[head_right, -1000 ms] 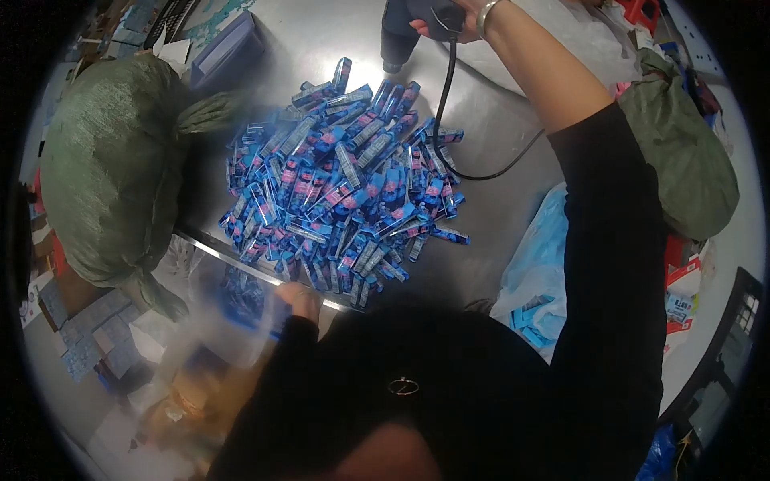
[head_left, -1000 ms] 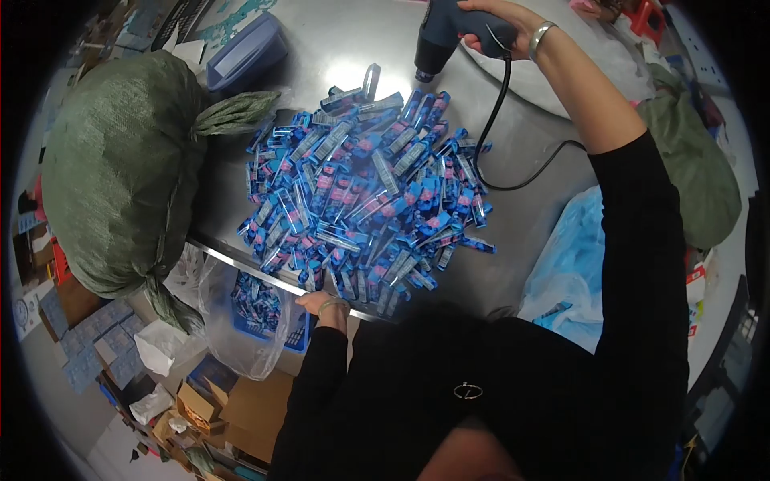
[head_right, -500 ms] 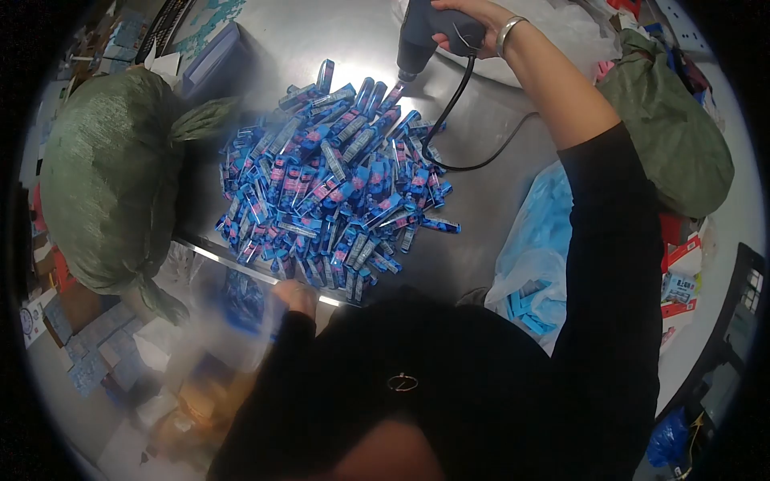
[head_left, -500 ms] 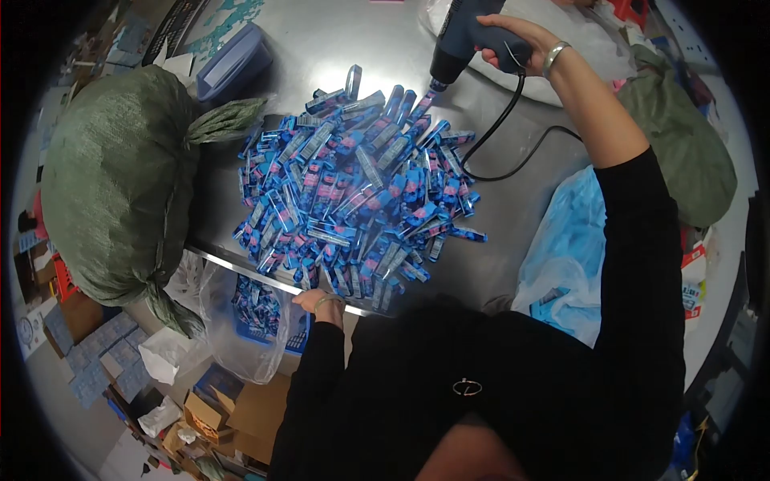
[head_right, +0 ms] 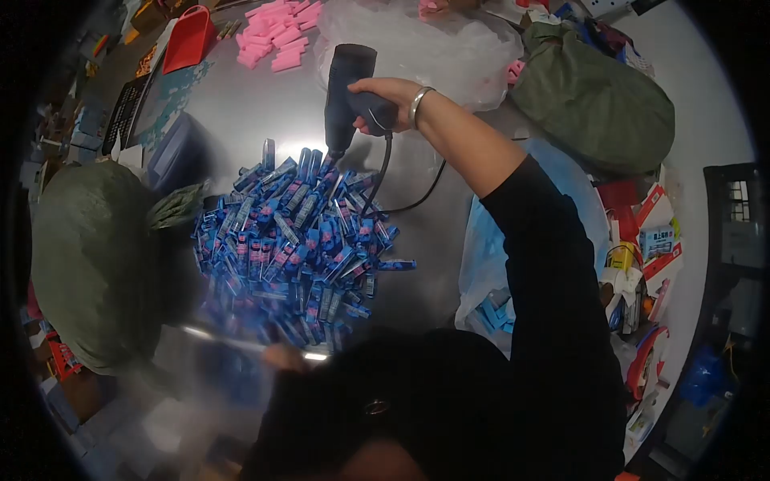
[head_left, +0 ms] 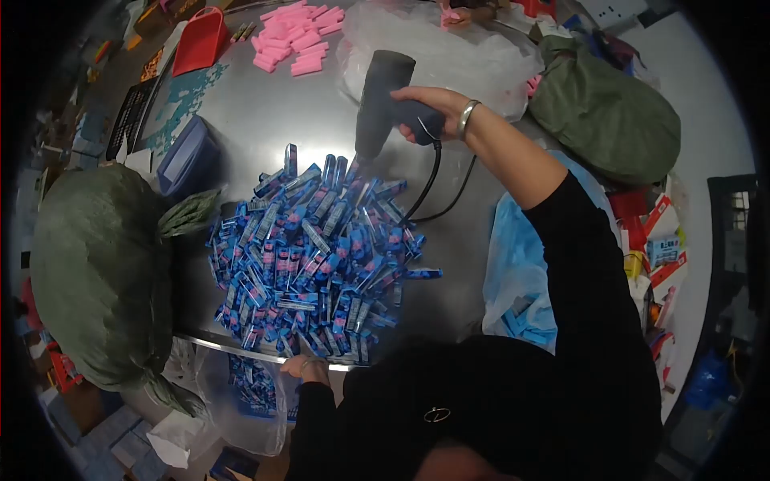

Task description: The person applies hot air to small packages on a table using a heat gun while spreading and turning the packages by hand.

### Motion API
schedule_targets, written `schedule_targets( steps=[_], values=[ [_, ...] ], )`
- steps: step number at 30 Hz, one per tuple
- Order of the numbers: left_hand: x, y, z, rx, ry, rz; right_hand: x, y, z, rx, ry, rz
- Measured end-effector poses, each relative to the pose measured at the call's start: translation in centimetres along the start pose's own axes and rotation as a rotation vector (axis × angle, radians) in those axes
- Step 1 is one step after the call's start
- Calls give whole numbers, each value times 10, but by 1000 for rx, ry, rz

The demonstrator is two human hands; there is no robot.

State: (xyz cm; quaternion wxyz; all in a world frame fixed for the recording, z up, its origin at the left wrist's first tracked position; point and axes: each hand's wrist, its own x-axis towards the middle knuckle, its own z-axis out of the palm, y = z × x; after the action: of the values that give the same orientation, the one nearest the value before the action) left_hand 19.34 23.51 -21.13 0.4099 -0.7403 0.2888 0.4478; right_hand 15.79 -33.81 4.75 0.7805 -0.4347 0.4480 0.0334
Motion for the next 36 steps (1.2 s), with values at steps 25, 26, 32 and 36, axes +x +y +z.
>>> schedule_targets(
  steps=[25, 26, 32, 36],
  values=[
    [9, 22, -14, -772, 209, -631, -6, 21, 27, -54, -155, -39],
    [1, 23, -29, -1629, 279, -977, -3, 22, 29, -54, -159, -35],
    [-17, 3, -33, -2747, -58, -1087, 7, 22, 46, -69, -211, -37],
    [-47, 18, -77, -2270, 361, -1345, 15, 22, 54, -53, -209, -28]
  ],
)
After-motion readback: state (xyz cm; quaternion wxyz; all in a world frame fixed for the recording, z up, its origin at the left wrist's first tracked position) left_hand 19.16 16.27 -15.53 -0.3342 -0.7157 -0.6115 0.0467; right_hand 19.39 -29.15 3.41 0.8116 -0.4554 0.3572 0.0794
